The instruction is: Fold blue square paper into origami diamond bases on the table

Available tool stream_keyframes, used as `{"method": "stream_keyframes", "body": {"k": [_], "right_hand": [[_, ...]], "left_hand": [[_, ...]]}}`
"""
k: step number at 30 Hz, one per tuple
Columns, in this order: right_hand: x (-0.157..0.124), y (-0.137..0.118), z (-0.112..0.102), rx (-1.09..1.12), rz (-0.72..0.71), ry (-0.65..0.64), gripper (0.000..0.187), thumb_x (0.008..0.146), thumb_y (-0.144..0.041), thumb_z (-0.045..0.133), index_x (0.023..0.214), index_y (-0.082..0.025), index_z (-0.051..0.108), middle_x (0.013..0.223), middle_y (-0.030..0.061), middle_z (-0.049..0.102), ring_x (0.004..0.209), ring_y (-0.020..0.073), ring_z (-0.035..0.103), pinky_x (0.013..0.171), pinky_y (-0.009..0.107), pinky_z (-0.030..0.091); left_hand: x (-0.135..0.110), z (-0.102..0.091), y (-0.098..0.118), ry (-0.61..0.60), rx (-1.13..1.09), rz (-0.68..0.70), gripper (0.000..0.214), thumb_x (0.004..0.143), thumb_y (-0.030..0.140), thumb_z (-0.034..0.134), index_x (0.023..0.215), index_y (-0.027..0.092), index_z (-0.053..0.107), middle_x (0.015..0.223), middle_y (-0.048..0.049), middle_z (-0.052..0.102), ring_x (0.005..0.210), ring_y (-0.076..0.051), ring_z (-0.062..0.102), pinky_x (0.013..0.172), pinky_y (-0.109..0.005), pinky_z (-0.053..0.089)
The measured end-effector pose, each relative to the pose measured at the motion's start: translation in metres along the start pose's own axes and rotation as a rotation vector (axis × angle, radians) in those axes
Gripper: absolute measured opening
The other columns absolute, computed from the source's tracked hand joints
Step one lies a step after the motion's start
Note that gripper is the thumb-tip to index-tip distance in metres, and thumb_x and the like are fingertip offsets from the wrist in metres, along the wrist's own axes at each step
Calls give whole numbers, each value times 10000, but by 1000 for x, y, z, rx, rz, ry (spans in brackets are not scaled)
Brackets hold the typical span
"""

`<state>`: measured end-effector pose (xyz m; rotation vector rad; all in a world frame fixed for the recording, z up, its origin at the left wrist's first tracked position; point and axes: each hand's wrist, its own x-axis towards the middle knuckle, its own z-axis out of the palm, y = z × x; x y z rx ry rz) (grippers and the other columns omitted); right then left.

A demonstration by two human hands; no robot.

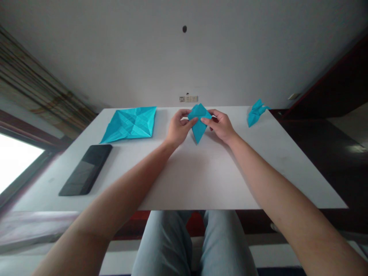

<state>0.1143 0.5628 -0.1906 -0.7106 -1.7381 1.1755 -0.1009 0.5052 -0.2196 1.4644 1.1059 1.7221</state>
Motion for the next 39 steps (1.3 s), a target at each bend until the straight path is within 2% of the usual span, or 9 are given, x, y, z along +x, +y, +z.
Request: {"method": "stream_keyframes", "body": {"k": [4,8,11,14,21,27,32,36,39], "right_hand": [[3,0,-1,-83,-96,69,641,783,-855,994,985,-258,875,952,22,675,811,188,552,762,377,497],[5,2,0,-143,-163,127,671,781,-930,958,958,-284,915,1206,81,680,978,233,599,856,419,553],[4,1,1,-140,-186,102,692,770,-956,952,1003,-305,936,1346,92,680,1036,249,619,881,436,560],[4,0,2,-123,-186,55,715,730,-964,972,1006,-306,930,1354,85,718,1061,260,650,850,417,531],[2,-4,10,66,-73,2,636,796,-869,997,962,-280,822,844,-4,716,811,205,614,784,374,500],[2,-7,8,159,-70,91,709,818,-817,1021,1296,-372,743,682,-99,539,631,170,484,622,325,430],[3,-6,6,162,-52,104,649,838,-872,967,1101,-321,747,808,-40,691,734,174,616,651,314,507],[1,-8,9,168,-39,89,633,831,-835,982,1116,-321,747,1022,13,801,967,223,748,856,375,628],[0,-10,10,170,5,55,672,791,-843,996,1117,-331,708,1028,10,790,973,232,746,848,383,633]], "left_hand": [[-1,-2,0,87,147,105,378,972,478,1001,1092,235,738,1332,-79,713,928,-147,756,749,-263,655],[-3,-5,15,135,340,274,267,999,390,981,1020,236,763,1433,-114,747,1358,-282,752,1097,-423,661],[-4,-4,27,128,403,363,222,1040,389,948,1026,252,775,1345,-90,840,1352,-290,764,1266,-512,552],[-3,-1,30,157,330,375,291,1087,535,894,1074,263,793,1140,-63,857,1171,-253,795,1151,-445,592],[1,7,22,123,102,298,563,1025,814,858,1207,292,753,845,22,639,696,-129,617,621,-256,498],[0,4,28,40,82,256,545,1123,802,716,1320,295,753,1028,-38,765,890,-186,765,795,-302,660],[-3,4,26,-84,2,190,542,1128,762,708,1317,264,810,1145,-67,848,889,-199,821,892,-374,725],[-5,6,29,-72,-7,167,563,1095,763,765,1372,274,805,1211,-84,864,910,-203,830,904,-380,730],[-6,8,32,-52,23,143,668,1035,813,824,1452,296,755,1269,-101,857,938,-210,832,890,-371,729]]}}
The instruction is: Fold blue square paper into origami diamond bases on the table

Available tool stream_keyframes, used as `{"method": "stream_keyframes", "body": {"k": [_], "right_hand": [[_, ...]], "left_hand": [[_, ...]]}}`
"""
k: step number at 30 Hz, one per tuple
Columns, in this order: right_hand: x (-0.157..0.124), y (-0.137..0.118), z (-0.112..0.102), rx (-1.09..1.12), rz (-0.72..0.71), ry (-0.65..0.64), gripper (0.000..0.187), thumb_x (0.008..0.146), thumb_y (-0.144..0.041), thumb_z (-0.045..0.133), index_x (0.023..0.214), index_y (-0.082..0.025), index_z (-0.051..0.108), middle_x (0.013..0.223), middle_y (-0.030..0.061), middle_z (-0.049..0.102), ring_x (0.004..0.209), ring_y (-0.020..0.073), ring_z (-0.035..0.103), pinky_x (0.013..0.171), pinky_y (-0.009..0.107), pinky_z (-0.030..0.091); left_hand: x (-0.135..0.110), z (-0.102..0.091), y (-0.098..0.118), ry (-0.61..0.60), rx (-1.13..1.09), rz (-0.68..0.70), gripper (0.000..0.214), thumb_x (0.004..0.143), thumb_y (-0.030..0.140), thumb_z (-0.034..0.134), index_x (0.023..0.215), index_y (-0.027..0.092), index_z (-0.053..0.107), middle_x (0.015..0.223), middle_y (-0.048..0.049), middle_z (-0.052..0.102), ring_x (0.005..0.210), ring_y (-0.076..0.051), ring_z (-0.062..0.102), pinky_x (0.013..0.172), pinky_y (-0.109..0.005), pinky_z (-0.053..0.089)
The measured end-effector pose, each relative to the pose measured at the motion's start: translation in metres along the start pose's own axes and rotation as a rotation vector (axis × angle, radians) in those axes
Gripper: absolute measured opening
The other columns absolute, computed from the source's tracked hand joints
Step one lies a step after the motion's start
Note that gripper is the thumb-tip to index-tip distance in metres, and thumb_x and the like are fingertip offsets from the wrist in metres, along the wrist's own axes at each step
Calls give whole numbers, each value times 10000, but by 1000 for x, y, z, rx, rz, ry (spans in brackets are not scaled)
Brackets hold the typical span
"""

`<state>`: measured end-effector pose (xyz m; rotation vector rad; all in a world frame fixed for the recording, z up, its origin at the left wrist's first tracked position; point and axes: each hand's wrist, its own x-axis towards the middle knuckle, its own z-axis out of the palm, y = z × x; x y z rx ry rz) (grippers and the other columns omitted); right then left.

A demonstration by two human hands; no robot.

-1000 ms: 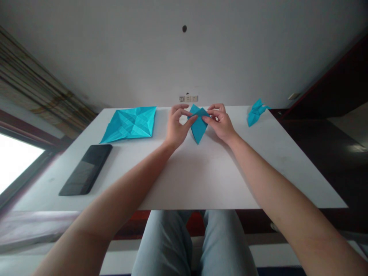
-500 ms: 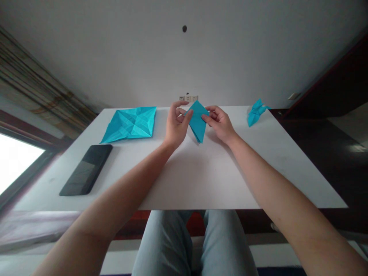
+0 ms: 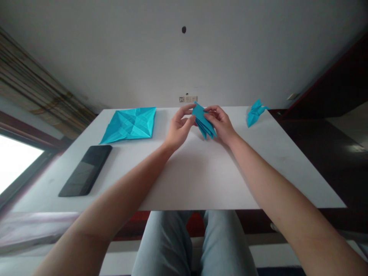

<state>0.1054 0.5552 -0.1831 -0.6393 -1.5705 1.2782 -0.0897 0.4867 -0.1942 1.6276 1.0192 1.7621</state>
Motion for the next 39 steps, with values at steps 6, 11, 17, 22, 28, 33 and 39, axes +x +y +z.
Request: {"method": "stream_keyframes", "body": {"k": [6,11,17,22,28,33,39], "right_hand": [[-3,-7,0,-43,48,-102,721,772,-917,969,954,-295,652,942,-8,718,850,195,667,714,340,555],[-7,-12,3,-37,52,-173,762,760,-975,941,940,-284,673,909,-5,713,880,205,676,797,375,573],[-7,-9,5,-61,42,-145,772,727,-969,969,885,-286,647,841,-12,689,815,197,625,782,378,557],[-3,-4,3,-48,85,-147,730,814,-1011,824,914,-299,697,959,35,788,966,266,743,865,420,630],[-1,0,2,-17,119,-86,654,853,-932,812,1021,-308,713,961,30,779,924,260,748,789,402,642],[-6,-8,3,-10,109,-68,578,852,-814,903,1047,-304,713,973,4,763,964,240,738,756,350,627],[-5,-7,2,-1,93,-63,631,811,-841,963,1025,-300,719,963,8,771,931,239,728,781,376,619]], "left_hand": [[-2,4,3,25,3,-57,787,917,839,942,1432,295,700,1320,-106,844,926,-178,841,838,-304,696],[-2,3,7,17,16,-100,684,844,782,1031,1172,244,766,1184,-77,884,853,-166,841,796,-297,679],[-2,2,8,-78,23,-94,678,874,836,978,1117,230,794,848,-26,831,785,-182,835,751,-295,655],[-2,2,2,-27,18,-115,648,921,850,929,1083,240,778,910,-40,844,794,-181,815,702,-294,615],[3,0,-6,55,-31,-54,706,943,936,839,944,250,671,830,7,710,771,-158,710,759,-310,667],[3,0,-2,15,-61,-124,656,985,890,806,988,264,608,978,-3,736,960,-190,768,949,-382,718],[-2,1,6,-106,-190,-231,640,962,840,861,1013,274,567,1049,-10,762,1027,-228,808,952,-413,730]]}}
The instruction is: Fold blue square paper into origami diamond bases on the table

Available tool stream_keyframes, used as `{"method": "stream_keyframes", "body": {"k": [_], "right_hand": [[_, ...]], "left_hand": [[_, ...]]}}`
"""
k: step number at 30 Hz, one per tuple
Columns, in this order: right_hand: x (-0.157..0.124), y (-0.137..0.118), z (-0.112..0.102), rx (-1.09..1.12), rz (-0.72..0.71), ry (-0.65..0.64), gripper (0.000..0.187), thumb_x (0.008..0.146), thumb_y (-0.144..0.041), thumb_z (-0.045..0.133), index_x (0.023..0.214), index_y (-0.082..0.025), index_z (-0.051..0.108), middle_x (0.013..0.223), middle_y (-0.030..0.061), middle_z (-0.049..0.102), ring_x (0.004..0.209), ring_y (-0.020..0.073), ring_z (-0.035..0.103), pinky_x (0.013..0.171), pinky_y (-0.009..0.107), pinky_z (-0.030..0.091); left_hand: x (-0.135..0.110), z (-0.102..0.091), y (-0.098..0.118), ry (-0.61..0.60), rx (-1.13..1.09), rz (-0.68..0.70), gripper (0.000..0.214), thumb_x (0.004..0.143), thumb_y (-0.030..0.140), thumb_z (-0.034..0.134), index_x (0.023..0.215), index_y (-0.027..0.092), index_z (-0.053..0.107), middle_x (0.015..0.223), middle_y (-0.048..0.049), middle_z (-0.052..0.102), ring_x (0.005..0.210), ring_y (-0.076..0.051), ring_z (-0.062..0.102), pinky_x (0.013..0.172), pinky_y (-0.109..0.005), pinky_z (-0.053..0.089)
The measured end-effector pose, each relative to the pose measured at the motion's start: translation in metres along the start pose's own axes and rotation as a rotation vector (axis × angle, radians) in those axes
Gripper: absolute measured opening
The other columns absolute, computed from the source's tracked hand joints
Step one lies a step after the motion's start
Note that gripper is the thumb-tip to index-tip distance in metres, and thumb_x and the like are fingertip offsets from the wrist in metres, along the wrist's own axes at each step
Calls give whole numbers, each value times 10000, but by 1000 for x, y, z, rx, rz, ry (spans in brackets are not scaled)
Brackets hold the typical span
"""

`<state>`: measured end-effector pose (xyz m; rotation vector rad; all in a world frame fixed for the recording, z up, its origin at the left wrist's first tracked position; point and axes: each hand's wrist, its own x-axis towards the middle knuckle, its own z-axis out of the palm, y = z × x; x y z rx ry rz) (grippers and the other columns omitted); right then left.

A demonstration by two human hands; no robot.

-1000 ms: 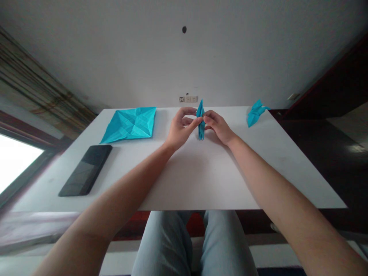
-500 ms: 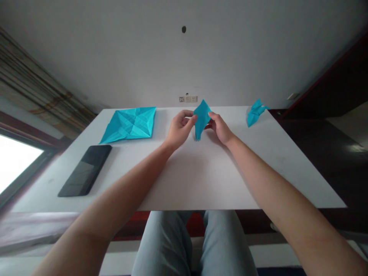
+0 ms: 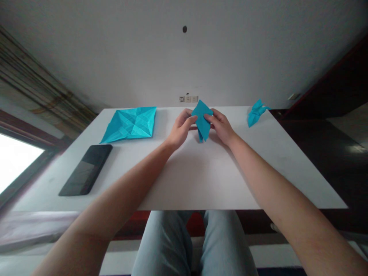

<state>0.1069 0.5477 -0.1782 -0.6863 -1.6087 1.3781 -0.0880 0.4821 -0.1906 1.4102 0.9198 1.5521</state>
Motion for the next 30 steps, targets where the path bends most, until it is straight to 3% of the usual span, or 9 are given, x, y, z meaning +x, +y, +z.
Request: {"method": "stream_keyframes", "body": {"k": [5,9,15,21,25,30], "right_hand": [[2,2,0,1,-7,-1,634,810,-849,956,1022,-309,700,941,-5,744,920,241,715,799,393,629],[2,4,-2,-20,-38,5,529,852,-749,939,990,-311,676,905,-17,680,897,232,667,838,407,617],[1,5,-4,-38,-82,21,425,846,-626,951,927,-302,688,896,-5,660,893,243,625,939,462,611],[1,6,-5,5,-48,39,477,817,-642,997,861,-285,683,839,-19,633,806,212,591,841,425,599],[2,4,-2,65,29,41,565,794,-750,1013,923,-269,747,845,-18,692,797,196,652,766,371,599],[-2,-3,3,111,73,75,653,781,-878,981,962,-283,783,927,8,788,876,217,745,742,344,628]], "left_hand": [[1,-1,0,-4,12,2,627,971,838,850,998,270,586,1050,-8,781,1040,-220,815,998,-405,715],[5,-3,-3,10,57,53,644,940,845,884,938,251,635,1012,-13,800,998,-201,786,998,-377,680],[6,-3,-11,58,57,113,586,865,759,994,982,236,759,1193,-78,820,1110,-215,797,1025,-365,675],[5,-6,-13,82,90,59,507,948,697,940,980,229,745,1047,-46,764,953,-174,765,858,-296,664],[3,-8,-9,28,22,1,456,1018,668,849,1093,223,782,1114,-64,813,1017,-206,798,950,-357,695],[-2,-6,-6,5,52,-19,545,900,519,971,1309,246,738,1336,-100,819,1297,-308,792,1118,-473,683]]}}
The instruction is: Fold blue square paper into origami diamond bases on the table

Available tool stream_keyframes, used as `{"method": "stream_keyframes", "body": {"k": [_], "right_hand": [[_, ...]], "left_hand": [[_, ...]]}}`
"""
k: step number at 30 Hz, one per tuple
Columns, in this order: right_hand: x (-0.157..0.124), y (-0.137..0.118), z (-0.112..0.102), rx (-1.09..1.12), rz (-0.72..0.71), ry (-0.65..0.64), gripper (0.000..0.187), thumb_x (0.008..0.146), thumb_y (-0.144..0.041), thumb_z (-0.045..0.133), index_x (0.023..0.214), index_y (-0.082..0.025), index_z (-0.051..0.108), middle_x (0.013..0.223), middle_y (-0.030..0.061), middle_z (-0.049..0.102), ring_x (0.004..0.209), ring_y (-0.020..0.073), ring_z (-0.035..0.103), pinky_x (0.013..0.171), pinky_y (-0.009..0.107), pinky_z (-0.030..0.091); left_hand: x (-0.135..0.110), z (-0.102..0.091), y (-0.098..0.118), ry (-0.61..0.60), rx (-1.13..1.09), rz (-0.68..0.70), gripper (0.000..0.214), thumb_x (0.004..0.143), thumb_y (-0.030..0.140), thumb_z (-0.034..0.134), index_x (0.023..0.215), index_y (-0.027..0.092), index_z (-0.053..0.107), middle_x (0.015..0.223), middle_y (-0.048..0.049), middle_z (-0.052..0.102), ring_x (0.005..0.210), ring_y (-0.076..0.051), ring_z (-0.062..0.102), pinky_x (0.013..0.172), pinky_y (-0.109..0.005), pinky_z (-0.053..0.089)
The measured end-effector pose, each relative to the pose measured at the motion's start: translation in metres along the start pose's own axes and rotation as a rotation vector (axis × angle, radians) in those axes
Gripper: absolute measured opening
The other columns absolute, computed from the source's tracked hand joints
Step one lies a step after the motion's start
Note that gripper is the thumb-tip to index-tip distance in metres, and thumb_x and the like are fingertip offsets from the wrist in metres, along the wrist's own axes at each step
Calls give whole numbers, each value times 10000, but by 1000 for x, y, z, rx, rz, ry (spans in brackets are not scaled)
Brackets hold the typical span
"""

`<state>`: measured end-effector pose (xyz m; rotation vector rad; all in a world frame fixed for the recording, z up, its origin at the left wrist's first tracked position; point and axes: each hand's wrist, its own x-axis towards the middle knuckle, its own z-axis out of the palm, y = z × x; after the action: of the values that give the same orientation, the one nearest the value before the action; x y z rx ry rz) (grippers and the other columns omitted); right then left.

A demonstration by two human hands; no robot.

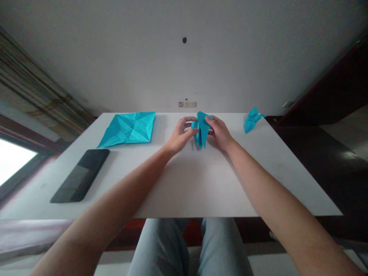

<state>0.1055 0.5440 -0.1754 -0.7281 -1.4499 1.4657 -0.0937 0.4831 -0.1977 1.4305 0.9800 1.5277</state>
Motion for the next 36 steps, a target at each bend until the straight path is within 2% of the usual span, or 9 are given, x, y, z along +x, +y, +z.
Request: {"method": "stream_keyframes", "body": {"k": [2,7,12,15,19,23,28,32,36], "right_hand": [[-2,-2,2,9,7,17,659,764,-885,993,948,-289,780,928,9,793,872,222,741,746,353,635],[-3,-4,4,-7,-16,60,731,673,-943,1012,937,-294,802,911,22,808,882,243,734,784,382,647],[-3,-6,3,24,-18,0,730,681,-937,1013,1028,-312,865,980,15,861,931,250,769,890,416,664],[-2,-4,0,62,24,-46,745,713,-903,1018,1153,-314,895,1052,20,876,967,248,789,888,408,664],[-1,2,-5,74,65,-29,781,701,-800,1077,1292,-326,887,1186,33,895,1049,266,815,921,422,681],[-2,1,-6,87,112,-19,824,687,-735,1106,1368,-338,866,1243,42,900,1086,280,836,976,443,687],[-6,-5,-4,75,113,-11,771,744,-733,1061,1379,-343,865,1292,63,895,1142,314,835,997,475,685],[-8,-9,-3,102,111,17,721,777,-770,1016,1336,-335,879,1200,65,887,1075,306,814,902,448,674],[-8,-10,-4,108,123,34,722,791,-787,995,1339,-332,884,1159,76,878,1022,299,798,804,424,655]], "left_hand": [[-2,2,1,-23,-18,-31,649,870,510,1001,1374,247,686,1429,-127,789,1413,-353,758,1165,-523,672],[-5,5,4,-90,-18,-64,778,878,587,1009,1462,257,614,1488,-150,768,1550,-417,701,1275,-643,602],[-7,5,10,-108,30,-69,877,854,640,1034,1514,258,600,1648,-198,710,1666,-480,609,1380,-734,460],[-8,6,15,-113,39,-76,887,869,665,1029,1525,260,589,1675,-207,708,1707,-493,574,1405,-751,408],[-7,5,11,-110,51,-80,878,860,604,1048,1518,244,591,1655,-213,719,1691,-494,598,1420,-762,385],[-5,2,-1,-126,-34,-72,885,869,523,1040,1577,257,582,1732,-209,655,1723,-500,564,1425,-774,403],[-6,2,-6,-156,-110,-78,952,852,461,1055,1667,299,591,1827,-195,583,1777,-531,484,1436,-816,370],[-6,3,-2,-198,-138,-76,934,903,490,1016,1704,326,566,1853,-176,580,1782,-521,485,1431,-806,381],[-6,3,3,-214,-135,-75,919,928,506,983,1711,309,544,1853,-188,581,1715,-511,569,1388,-770,454]]}}
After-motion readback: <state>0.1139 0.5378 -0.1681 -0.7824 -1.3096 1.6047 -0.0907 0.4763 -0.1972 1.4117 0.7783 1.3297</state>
